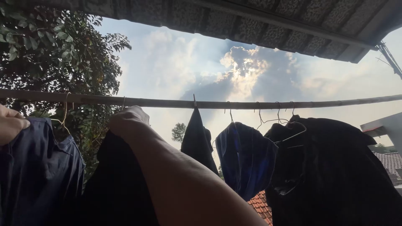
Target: Hanging wet laundry on a bamboo drying rod using hangers.
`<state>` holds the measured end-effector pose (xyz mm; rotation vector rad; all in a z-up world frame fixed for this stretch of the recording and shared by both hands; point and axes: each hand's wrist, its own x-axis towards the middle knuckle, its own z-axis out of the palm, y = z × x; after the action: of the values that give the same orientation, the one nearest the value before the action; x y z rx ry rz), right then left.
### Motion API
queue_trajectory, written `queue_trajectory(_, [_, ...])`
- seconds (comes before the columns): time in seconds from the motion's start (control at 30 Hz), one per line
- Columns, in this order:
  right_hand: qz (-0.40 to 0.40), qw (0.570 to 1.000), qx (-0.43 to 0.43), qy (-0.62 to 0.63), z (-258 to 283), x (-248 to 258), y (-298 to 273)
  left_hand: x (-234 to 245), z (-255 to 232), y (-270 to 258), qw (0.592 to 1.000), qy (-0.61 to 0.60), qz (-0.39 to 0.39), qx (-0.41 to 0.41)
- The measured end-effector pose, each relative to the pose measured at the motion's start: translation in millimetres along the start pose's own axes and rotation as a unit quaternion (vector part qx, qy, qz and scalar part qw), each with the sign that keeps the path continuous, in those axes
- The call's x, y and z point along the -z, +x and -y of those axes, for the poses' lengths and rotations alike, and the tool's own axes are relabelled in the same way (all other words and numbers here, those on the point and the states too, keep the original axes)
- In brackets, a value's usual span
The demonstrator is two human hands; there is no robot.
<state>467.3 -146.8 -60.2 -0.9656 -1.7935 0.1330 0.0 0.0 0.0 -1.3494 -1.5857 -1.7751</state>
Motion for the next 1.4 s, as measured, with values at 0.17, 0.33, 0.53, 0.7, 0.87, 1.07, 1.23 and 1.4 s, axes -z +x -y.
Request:
queue_trajectory(0.17, [-0.084,0.978,0.039,0.187,-45.9,-6.4,39.2,20.7,-63.7,-70.7,0.998,-0.063,-0.010,-0.026])
queue_trajectory(0.33, [-0.122,0.982,0.075,0.120,-74.4,-5.5,69.5,22.0,-92.2,-86.6,0.996,-0.028,0.085,-0.001])
queue_trajectory(0.53, [-0.086,0.992,0.056,-0.070,-51.6,28.4,5.4,23.5,-104.7,-83.5,0.993,0.043,0.090,-0.067])
queue_trajectory(0.7, [-0.043,0.995,0.042,-0.079,-27.3,61.3,-59.4,43.1,-108.7,-127.8,0.983,0.115,0.104,-0.100])
queue_trajectory(0.87, [-0.023,0.993,0.049,-0.110,-25.8,68.7,-56.7,83.8,-161.8,-210.9,0.958,0.273,0.083,-0.031])
queue_trajectory(1.07, [-0.035,0.990,0.039,-0.130,-24.5,69.8,-52.5,99.7,-183.4,-254.6,0.962,0.264,0.070,-0.019])
queue_trajectory(1.23, [-0.039,0.990,0.030,-0.130,-22.5,71.1,-68.0,95.2,-178.2,-259.6,0.958,0.276,0.070,-0.040])
queue_trajectory(1.4, [-0.077,0.984,0.040,-0.157,-12.4,90.1,-86.4,109.6,-233.7,-295.2,0.958,0.270,0.072,0.063])
